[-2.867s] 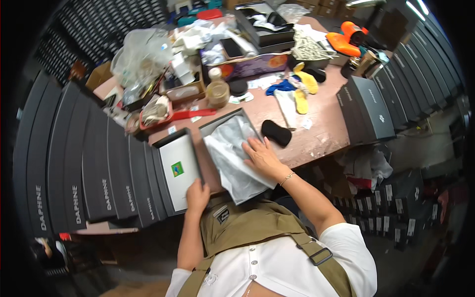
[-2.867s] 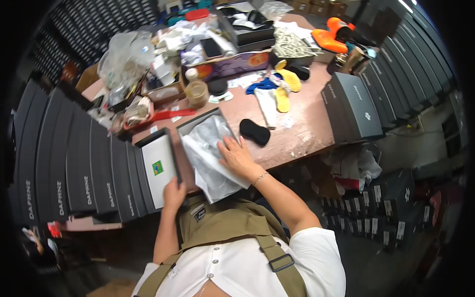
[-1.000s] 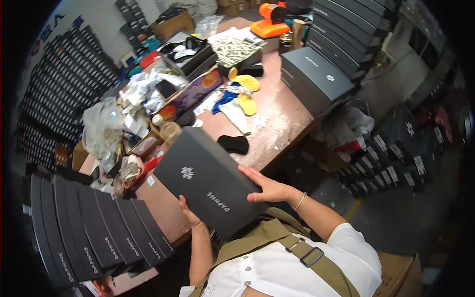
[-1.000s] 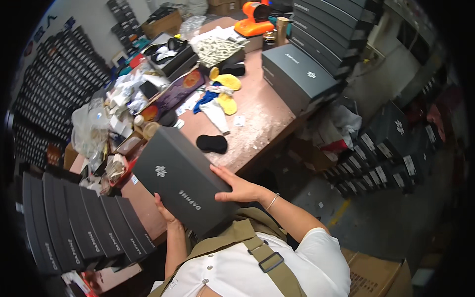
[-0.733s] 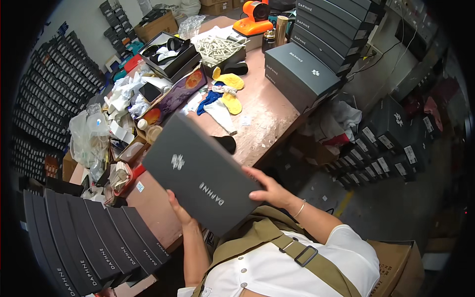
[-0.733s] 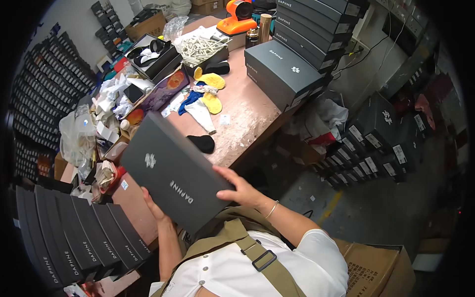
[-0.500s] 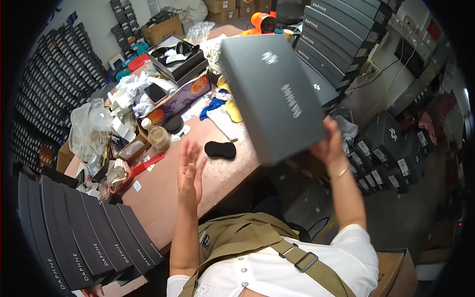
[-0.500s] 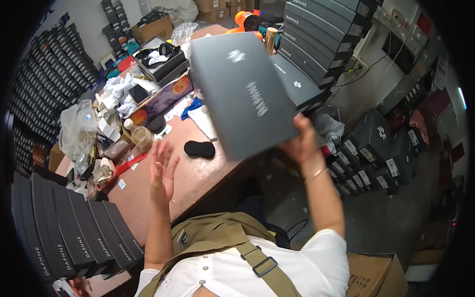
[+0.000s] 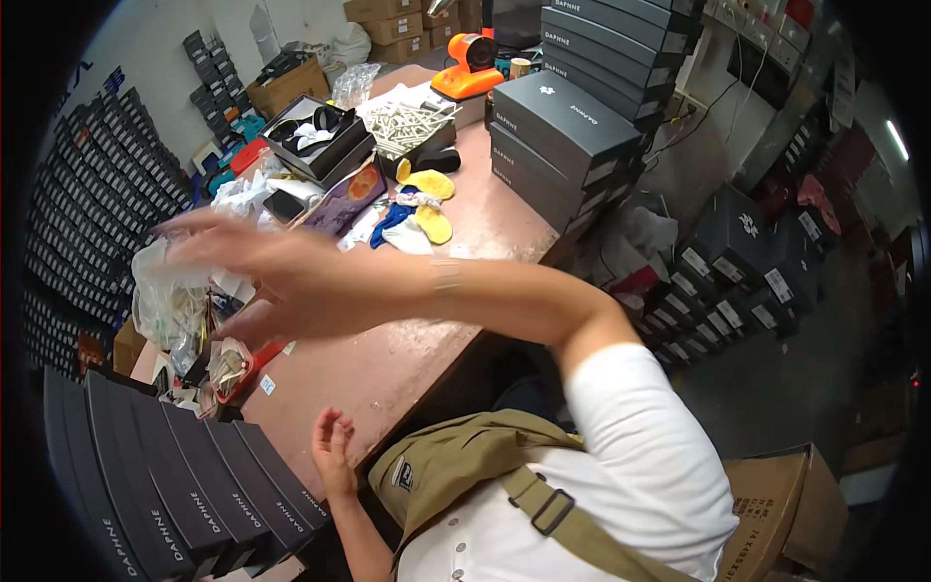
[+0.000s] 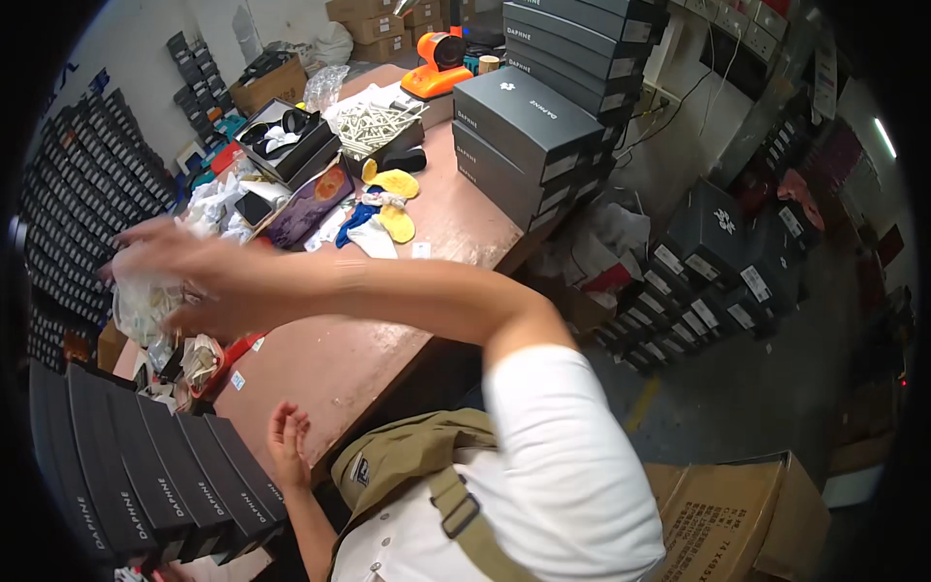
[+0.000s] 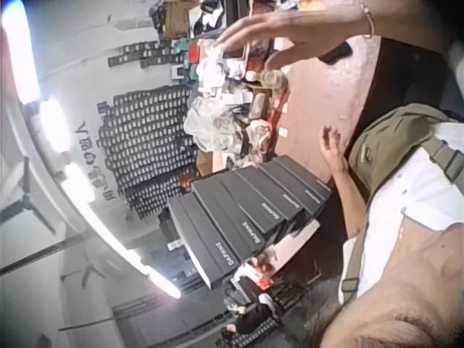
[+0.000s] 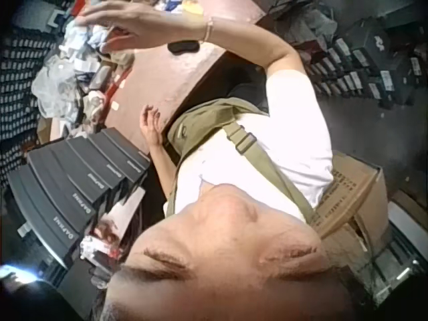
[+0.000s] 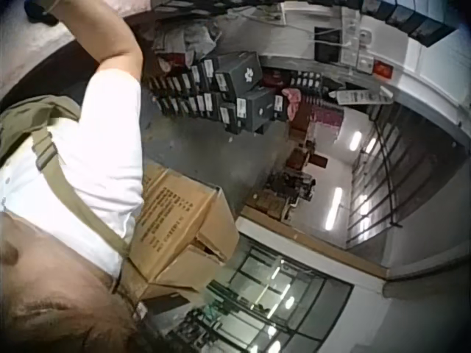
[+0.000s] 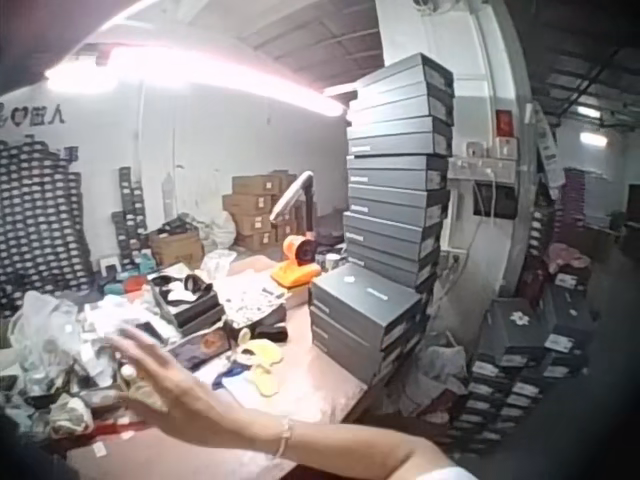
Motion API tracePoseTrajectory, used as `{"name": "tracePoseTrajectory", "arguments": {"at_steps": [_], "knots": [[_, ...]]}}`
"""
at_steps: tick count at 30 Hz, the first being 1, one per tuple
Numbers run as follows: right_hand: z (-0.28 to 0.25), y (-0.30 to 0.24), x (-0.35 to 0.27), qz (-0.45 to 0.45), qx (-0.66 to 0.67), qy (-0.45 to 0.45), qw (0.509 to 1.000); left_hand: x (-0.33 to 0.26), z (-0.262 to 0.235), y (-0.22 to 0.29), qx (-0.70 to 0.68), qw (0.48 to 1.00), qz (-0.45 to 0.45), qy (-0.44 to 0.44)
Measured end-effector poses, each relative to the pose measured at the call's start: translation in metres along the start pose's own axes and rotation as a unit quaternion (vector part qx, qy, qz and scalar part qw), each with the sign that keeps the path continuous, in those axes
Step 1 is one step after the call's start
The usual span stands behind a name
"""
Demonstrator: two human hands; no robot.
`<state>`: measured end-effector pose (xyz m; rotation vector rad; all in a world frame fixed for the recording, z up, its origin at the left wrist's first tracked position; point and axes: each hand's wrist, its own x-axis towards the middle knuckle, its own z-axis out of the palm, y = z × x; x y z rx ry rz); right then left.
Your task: Packing and checking black heeled shoes into boxes with tissue paper and dust bags.
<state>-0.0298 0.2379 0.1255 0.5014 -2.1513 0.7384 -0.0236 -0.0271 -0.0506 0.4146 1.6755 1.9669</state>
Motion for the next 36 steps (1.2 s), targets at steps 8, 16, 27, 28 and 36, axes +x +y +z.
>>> {"name": "tracePoseTrajectory", "arguments": {"at_steps": [8,16,27,28,36], "knots": [[0.15,-0.203,0.203,-0.361,0.014,-0.121,0.925,-0.03,-0.02,0.018,0.103,0.992,0.061,-0.046],[0.215,-0.278,0.216,-0.491,-0.065,0.019,0.869,-0.057,-0.044,-0.01,0.054,0.997,0.018,0.06],[0.158,-0.187,0.21,-0.495,-0.202,0.104,0.839,-0.024,0.007,0.054,0.105,0.974,0.198,0.04],[0.138,-0.164,0.198,-0.465,-0.198,0.118,0.855,-0.026,0.0,0.07,0.028,0.976,0.21,0.057],[0.02,-0.071,-0.05,-0.288,0.13,-0.019,0.949,-0.052,-0.103,0.072,0.24,0.886,0.164,0.361]]}}
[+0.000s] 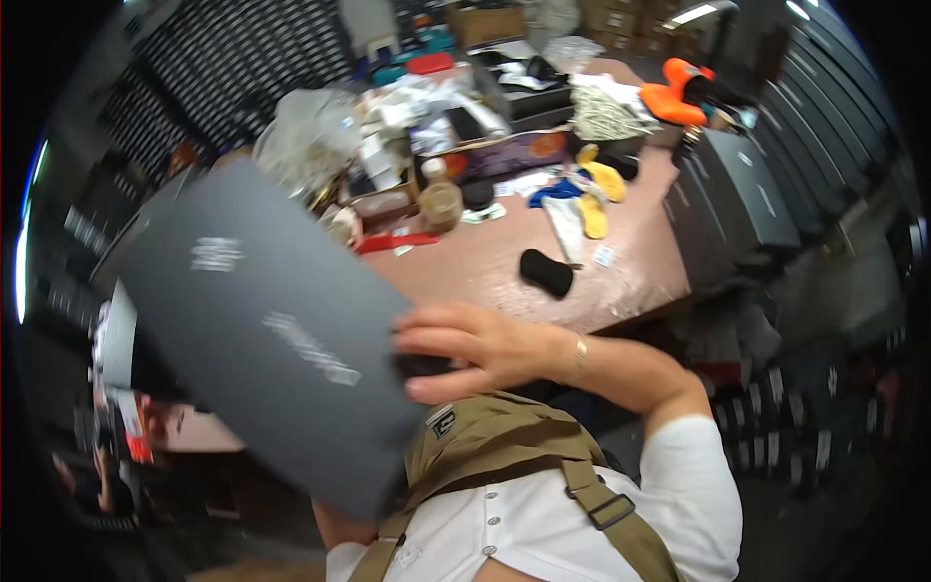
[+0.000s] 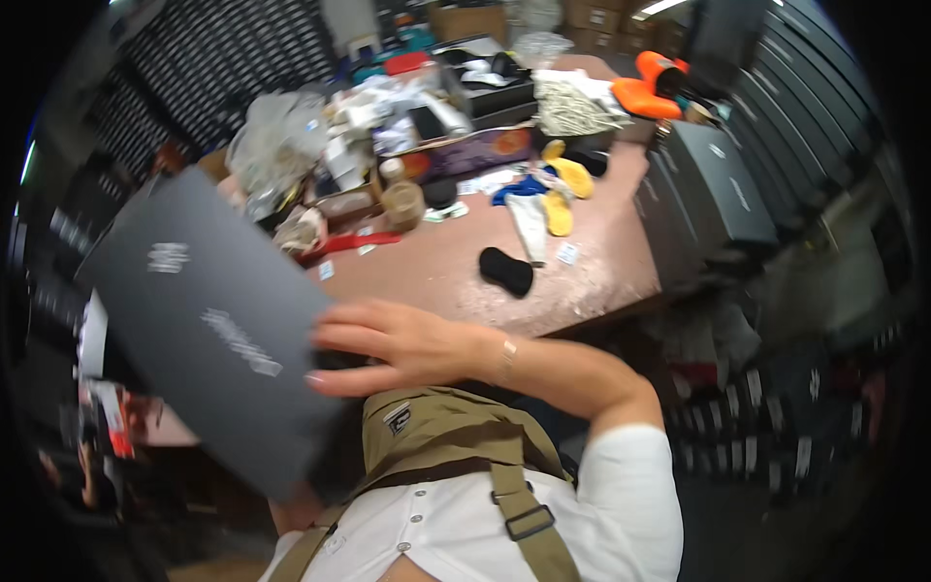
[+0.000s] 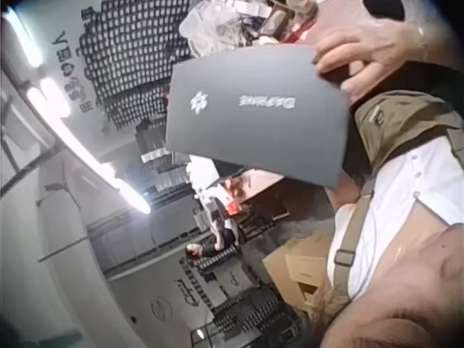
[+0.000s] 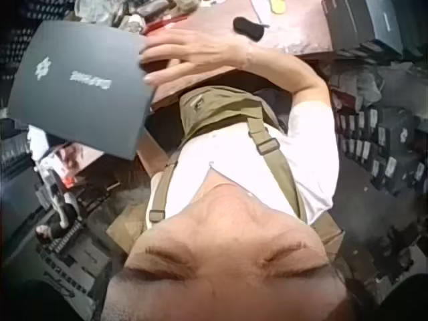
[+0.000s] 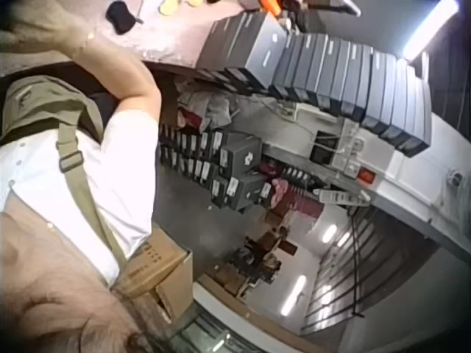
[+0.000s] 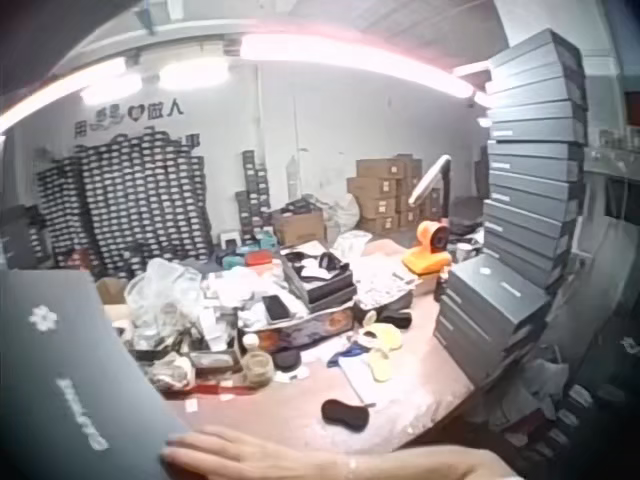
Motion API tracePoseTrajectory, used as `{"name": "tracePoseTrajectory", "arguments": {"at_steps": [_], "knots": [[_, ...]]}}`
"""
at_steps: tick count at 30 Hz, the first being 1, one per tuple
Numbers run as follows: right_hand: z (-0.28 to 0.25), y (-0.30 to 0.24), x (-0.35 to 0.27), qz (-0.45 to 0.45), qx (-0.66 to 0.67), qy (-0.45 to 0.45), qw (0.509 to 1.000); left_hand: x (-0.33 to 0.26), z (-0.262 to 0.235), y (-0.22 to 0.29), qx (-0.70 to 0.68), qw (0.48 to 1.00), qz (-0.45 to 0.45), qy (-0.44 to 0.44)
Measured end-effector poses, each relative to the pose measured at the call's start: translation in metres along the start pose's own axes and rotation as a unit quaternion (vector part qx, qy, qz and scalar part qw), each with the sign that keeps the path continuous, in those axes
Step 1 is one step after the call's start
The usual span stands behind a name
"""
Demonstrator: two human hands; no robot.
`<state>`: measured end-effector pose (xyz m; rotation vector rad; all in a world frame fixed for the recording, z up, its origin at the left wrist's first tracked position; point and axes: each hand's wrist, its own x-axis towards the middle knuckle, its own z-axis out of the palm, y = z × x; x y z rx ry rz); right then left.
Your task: Packing and checking black heeled shoes into boxes with tissue paper and dust bags.
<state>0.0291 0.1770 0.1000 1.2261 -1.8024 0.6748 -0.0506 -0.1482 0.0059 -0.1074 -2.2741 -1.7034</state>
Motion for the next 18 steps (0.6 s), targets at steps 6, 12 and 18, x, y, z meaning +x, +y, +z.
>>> {"name": "tracePoseTrajectory", "arguments": {"at_steps": [6,12,18], "knots": [[0.026,-0.06,-0.154,0.262,0.012,-0.261,0.929,-0.042,0.07,-0.125,0.424,0.904,0.011,-0.046],[0.059,-0.039,-0.179,0.695,0.124,0.009,0.709,-0.07,0.133,-0.114,-0.243,0.896,-0.331,-0.167],[0.028,0.019,-0.214,0.827,0.412,0.022,0.382,-0.075,0.134,-0.059,-0.428,0.78,-0.433,-0.145]]}}
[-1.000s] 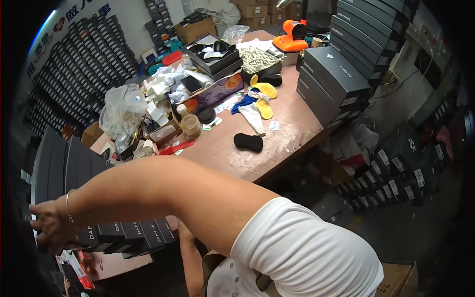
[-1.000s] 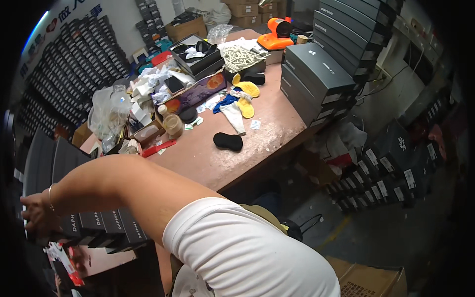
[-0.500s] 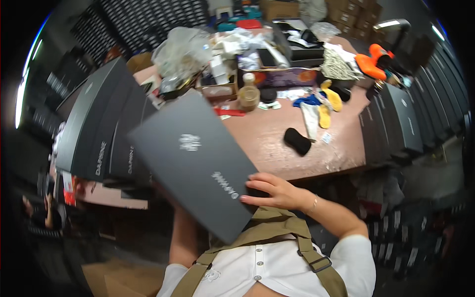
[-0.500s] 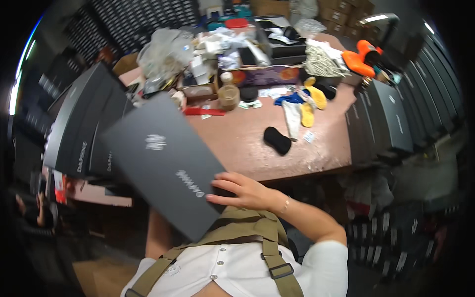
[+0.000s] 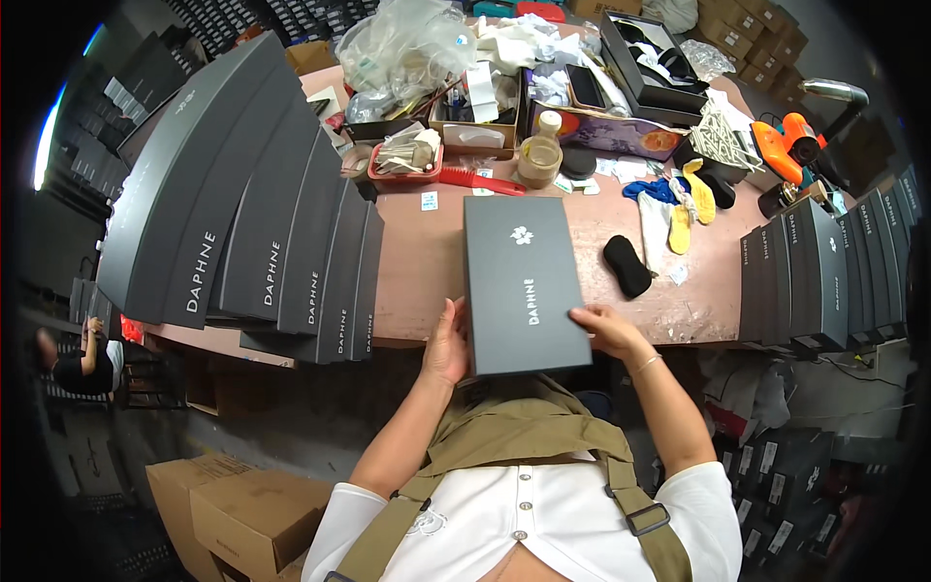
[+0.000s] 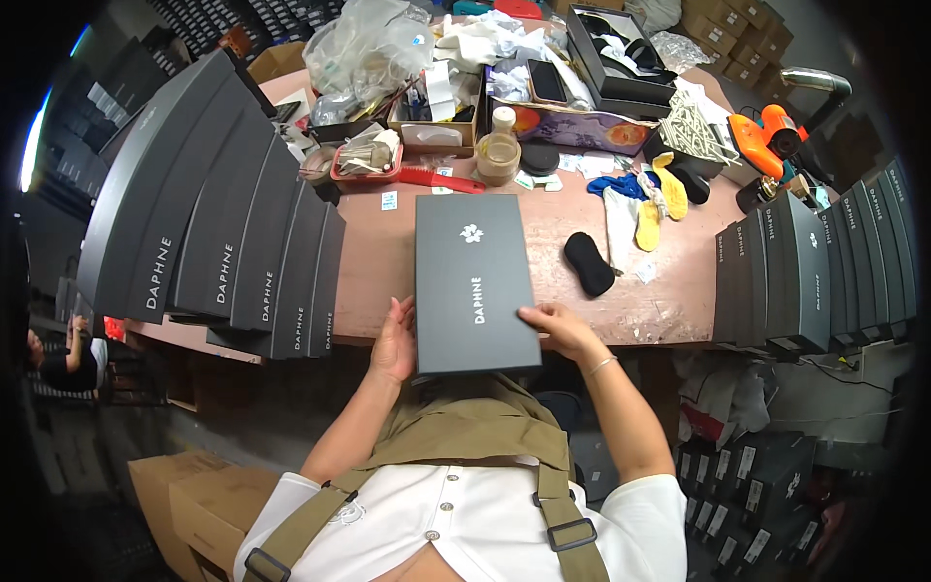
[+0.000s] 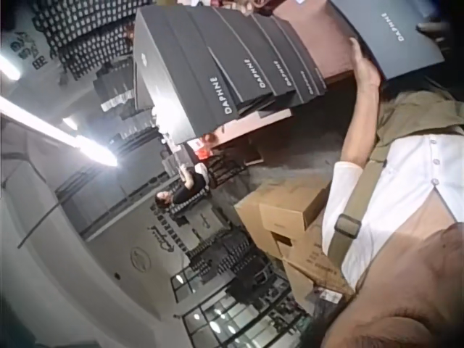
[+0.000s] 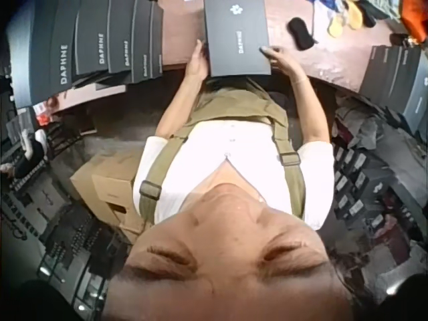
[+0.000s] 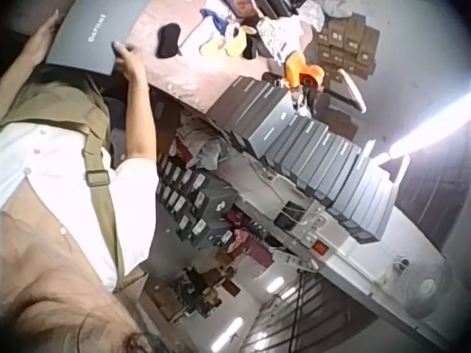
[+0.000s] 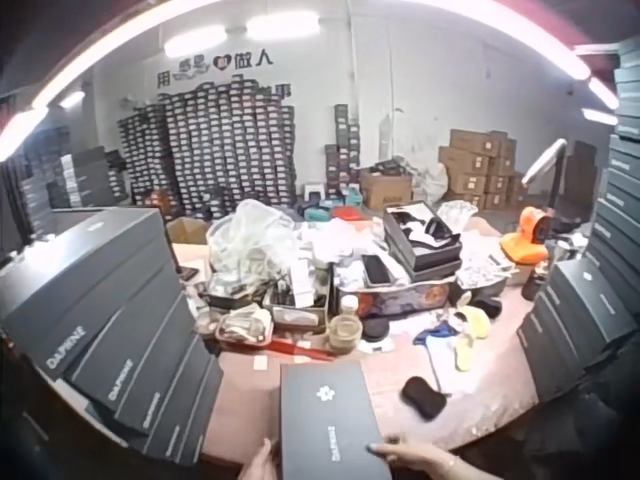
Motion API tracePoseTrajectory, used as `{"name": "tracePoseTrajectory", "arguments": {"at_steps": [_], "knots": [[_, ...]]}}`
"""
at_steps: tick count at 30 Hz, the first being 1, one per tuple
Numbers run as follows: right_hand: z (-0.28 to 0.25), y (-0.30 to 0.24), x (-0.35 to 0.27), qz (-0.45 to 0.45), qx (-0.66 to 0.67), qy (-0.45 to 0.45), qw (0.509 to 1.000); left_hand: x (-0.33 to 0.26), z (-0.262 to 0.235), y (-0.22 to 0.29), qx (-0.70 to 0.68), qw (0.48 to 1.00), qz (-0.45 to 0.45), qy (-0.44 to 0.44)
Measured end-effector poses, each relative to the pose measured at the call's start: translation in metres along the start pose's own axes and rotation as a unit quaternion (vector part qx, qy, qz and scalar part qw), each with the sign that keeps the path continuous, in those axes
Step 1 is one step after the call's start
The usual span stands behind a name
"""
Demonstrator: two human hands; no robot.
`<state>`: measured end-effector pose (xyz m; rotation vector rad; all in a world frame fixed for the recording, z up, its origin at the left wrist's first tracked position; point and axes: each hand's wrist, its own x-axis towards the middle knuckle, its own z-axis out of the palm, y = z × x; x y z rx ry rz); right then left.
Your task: Packing and checking black heeled shoes into boxes with tissue paper and dust bags.
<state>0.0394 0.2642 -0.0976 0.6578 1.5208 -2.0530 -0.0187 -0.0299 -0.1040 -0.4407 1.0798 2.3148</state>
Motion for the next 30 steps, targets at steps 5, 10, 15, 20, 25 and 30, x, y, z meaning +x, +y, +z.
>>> {"name": "tracePoseTrajectory", "arguments": {"at_steps": [5,10,15,20,25,30], "knots": [[0.021,-0.05,-0.042,-0.081,0.156,-0.011,0.984,-0.011,0.017,0.027,0.108,0.987,0.11,-0.034],[0.136,-0.03,-0.029,-0.18,-0.029,0.022,0.983,-0.046,0.0,0.125,0.346,0.894,0.27,-0.093],[0.171,-0.027,-0.022,-0.416,-0.374,-0.007,0.829,-0.039,-0.02,0.125,0.678,0.691,0.251,-0.002],[0.06,-0.04,0.02,-0.32,-0.67,0.213,0.635,-0.005,-0.061,0.092,0.812,0.51,0.275,0.067],[0.068,-0.019,0.059,-0.299,-0.707,0.271,0.581,0.041,0.063,0.033,0.695,0.534,0.446,-0.181],[0.056,-0.029,0.072,-0.263,-0.69,0.254,0.625,0.062,0.087,0.028,0.814,0.494,0.249,-0.179]]}}
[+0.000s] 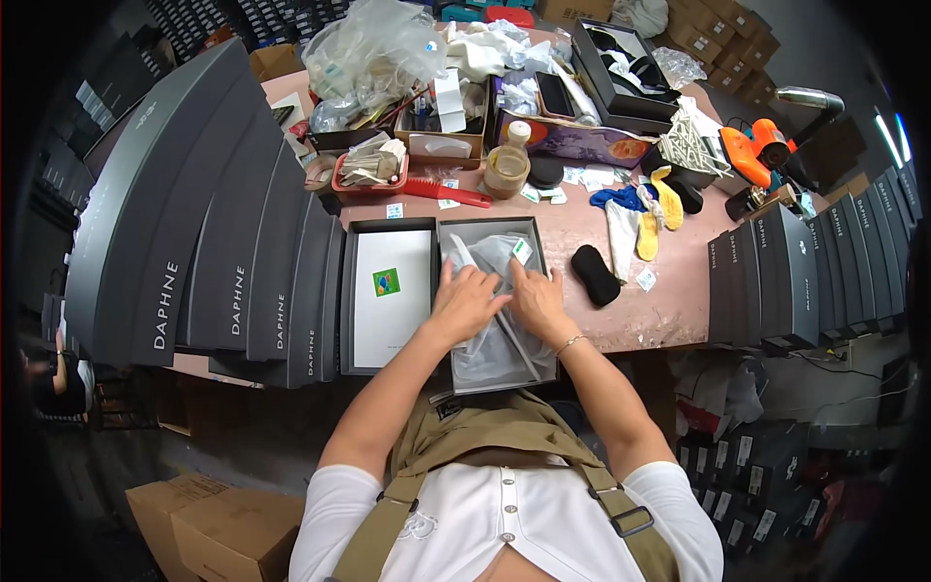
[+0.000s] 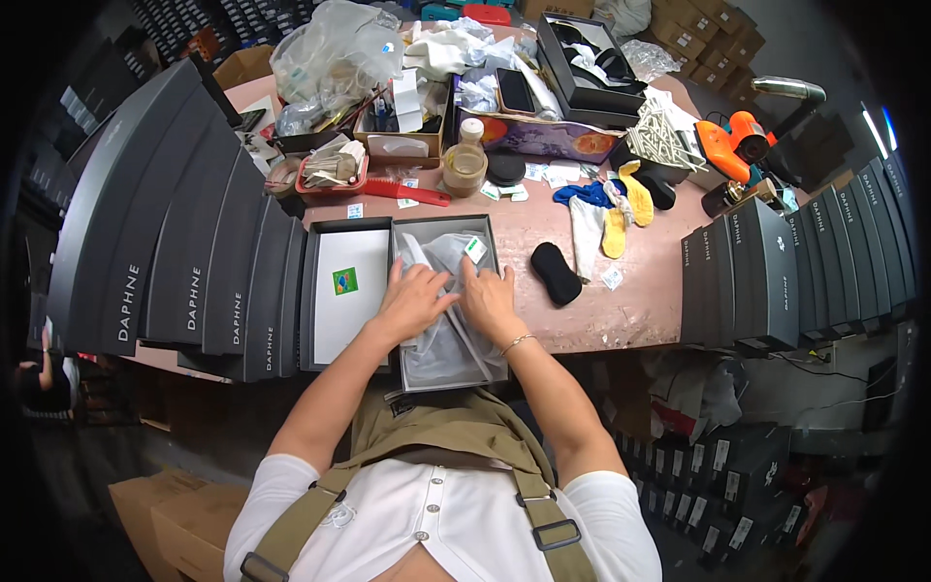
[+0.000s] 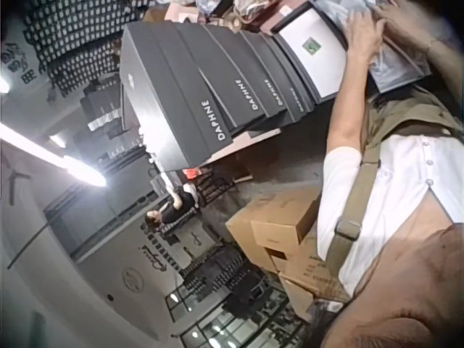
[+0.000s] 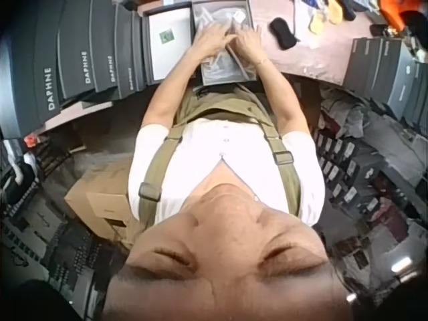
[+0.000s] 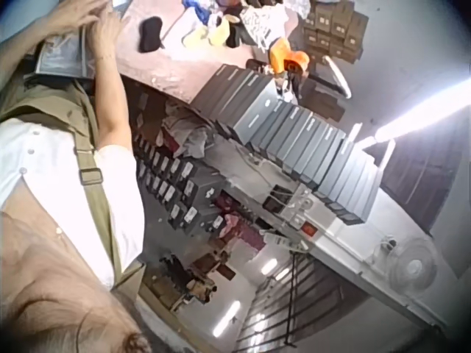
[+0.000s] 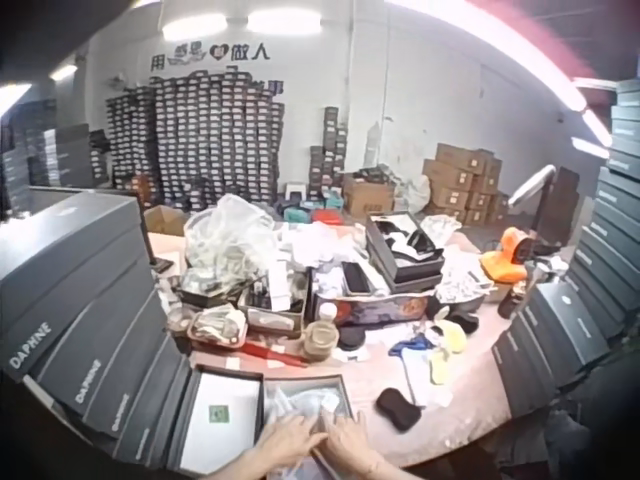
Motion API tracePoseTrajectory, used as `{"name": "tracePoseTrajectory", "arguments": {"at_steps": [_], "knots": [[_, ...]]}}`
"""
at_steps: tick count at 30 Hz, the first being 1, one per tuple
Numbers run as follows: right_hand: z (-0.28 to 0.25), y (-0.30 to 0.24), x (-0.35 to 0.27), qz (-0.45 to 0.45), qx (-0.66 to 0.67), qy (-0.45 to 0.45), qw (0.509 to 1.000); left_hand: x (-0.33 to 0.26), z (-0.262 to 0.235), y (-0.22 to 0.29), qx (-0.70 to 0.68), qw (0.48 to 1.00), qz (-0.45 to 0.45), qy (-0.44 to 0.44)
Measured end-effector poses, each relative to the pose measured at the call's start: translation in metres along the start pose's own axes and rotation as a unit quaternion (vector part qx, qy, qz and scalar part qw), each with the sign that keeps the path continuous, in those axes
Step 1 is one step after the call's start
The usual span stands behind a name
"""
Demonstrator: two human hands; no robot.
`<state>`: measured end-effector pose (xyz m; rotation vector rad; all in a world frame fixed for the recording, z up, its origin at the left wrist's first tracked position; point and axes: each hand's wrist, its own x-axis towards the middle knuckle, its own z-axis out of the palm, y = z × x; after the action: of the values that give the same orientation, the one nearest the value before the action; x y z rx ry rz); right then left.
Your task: Packing and checking black heeled shoes into boxes with tissue paper and dust bags.
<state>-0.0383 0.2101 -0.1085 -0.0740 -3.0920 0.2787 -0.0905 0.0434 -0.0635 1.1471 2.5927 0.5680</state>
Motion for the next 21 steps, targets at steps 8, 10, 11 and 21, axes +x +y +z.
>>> {"name": "tracePoseTrajectory", "arguments": {"at_steps": [8,10,11,21], "knots": [[-0.081,0.03,0.034,0.008,0.339,-0.102,0.935,-0.023,0.026,-0.018,0.039,0.993,0.054,0.097],[-0.125,0.021,0.015,0.072,0.567,-0.178,0.801,-0.038,0.018,-0.023,-0.082,0.978,0.051,0.188],[-0.118,0.025,0.007,0.074,0.637,-0.156,0.751,-0.049,0.021,-0.025,-0.125,0.962,0.029,0.241],[-0.102,-0.093,-0.041,-0.07,0.498,0.187,0.844,-0.111,0.018,0.038,-0.817,0.52,-0.14,0.205]]}}
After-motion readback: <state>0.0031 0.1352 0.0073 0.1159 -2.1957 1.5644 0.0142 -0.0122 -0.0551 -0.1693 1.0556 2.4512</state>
